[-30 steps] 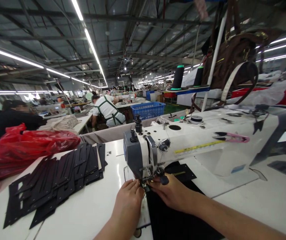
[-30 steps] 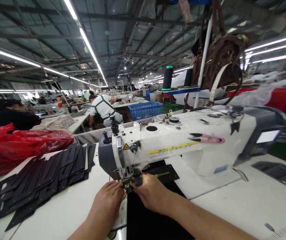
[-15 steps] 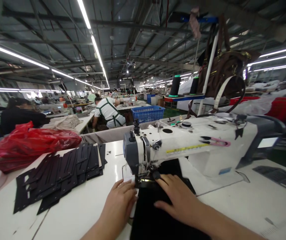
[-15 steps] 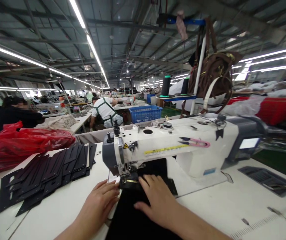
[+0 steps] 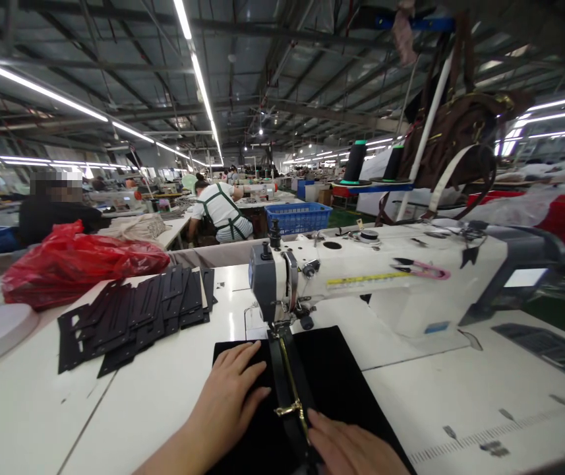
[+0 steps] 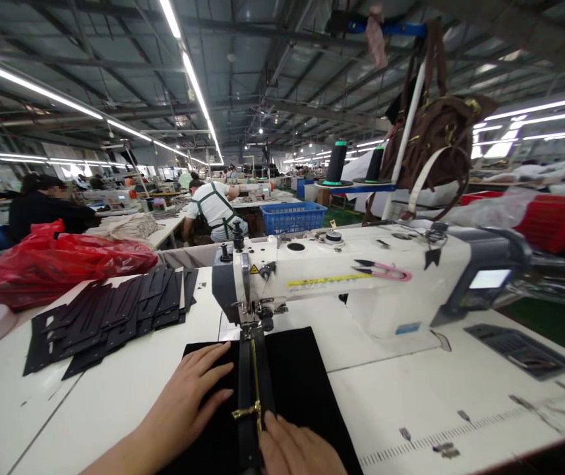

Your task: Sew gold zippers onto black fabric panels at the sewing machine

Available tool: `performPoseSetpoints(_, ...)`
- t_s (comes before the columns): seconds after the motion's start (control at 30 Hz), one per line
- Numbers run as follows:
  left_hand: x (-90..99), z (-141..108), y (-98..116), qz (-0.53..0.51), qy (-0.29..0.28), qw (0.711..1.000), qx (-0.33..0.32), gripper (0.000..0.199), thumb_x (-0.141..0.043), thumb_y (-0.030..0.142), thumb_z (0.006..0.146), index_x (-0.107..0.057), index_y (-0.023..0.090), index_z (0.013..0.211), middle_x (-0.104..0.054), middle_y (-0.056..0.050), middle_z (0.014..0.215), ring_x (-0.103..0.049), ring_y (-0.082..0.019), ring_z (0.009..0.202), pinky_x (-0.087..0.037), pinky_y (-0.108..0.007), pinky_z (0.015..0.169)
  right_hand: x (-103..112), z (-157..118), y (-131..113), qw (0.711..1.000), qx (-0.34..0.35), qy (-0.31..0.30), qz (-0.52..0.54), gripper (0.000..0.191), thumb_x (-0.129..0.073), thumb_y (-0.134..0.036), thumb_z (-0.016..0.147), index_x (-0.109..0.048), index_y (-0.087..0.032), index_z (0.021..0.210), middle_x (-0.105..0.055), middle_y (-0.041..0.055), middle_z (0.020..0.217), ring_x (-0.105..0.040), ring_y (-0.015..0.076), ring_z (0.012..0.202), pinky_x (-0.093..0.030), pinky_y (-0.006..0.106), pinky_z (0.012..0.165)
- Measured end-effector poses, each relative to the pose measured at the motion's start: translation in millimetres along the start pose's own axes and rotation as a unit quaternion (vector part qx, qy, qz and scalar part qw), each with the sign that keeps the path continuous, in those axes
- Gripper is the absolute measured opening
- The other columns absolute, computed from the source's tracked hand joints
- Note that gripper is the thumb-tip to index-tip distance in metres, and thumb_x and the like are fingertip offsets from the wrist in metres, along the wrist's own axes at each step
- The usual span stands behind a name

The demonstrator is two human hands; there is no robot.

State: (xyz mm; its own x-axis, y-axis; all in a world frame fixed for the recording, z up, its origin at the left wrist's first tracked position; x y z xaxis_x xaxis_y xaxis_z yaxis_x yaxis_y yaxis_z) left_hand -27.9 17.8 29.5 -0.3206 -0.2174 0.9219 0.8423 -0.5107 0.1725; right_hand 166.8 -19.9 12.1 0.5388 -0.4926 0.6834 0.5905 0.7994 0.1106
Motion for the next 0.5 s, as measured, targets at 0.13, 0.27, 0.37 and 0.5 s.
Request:
performPoseSetpoints(0.13,-12.6,4,36,-0.073,-0.039,0.996,0.033,0.021,-0.053,0.019,0.081,-0.064,0.017,0.099,-0.060,-0.011,0.115,-0.053,-0.030,0.102,-0.045,-0.049,0.087,34,43,35,0.985,-0.159,0.007,0.065,0.030,-0.029,-0.021,0.094,-0.057,-0.018,0.081,-0.062,0.0018,0.060,-0.060,0.0135,0.051,-0.045,0.021,0.048)
performPoseSetpoints(0.27,-25.0,18,63,-0.260,-0.049,0.964,0.029,0.023,-0.051,0.011,0.079,-0.060,0.018,0.099,-0.066,-0.005,0.094,-0.059,-0.021,0.086,-0.050,-0.033,0.076,44,69,53,0.989,-0.133,0.065,-0.017,0.028,-0.033,-0.023,0.094,-0.053,-0.017,0.075,-0.057,0.0016,0.058,-0.057,0.0145,0.051,-0.042,0.024,0.050)
performPoseSetpoints(0.37,-23.9,26,39,-0.274,0.061,0.952,0.118,0.017,-0.047,0.009,0.080,-0.055,0.016,0.094,-0.062,-0.007,0.095,-0.057,-0.020,0.087,-0.049,-0.034,0.077,35,62,55,0.990,-0.092,0.102,-0.044,0.023,-0.035,-0.022,0.094,-0.054,-0.015,0.083,-0.057,0.0010,0.058,-0.055,0.0123,0.049,-0.040,0.023,0.051)
performPoseSetpoints(0.5,-21.0,31,10,-0.239,0.114,0.963,0.047,0.024,-0.049,0.007,0.079,-0.053,0.017,0.101,-0.060,-0.008,0.102,-0.054,-0.020,0.096,-0.046,-0.035,0.085,27,51,49,0.997,-0.020,0.071,-0.018,0.018,-0.033,-0.017,0.094,-0.050,-0.013,0.092,-0.054,-0.0015,0.054,-0.050,0.0101,0.043,-0.037,0.022,0.046)
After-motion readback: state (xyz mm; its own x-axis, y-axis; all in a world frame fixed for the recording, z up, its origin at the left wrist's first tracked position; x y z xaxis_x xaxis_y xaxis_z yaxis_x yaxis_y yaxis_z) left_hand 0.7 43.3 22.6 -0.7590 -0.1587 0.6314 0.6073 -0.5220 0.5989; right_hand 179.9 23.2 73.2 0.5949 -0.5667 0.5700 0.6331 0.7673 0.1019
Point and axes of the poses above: each hand's wrist, its own z-axis towards the middle knuckle, its own x-axis out of the back of the hand, y = z × x, the point moved 3 cm from there along z, towards the middle knuckle
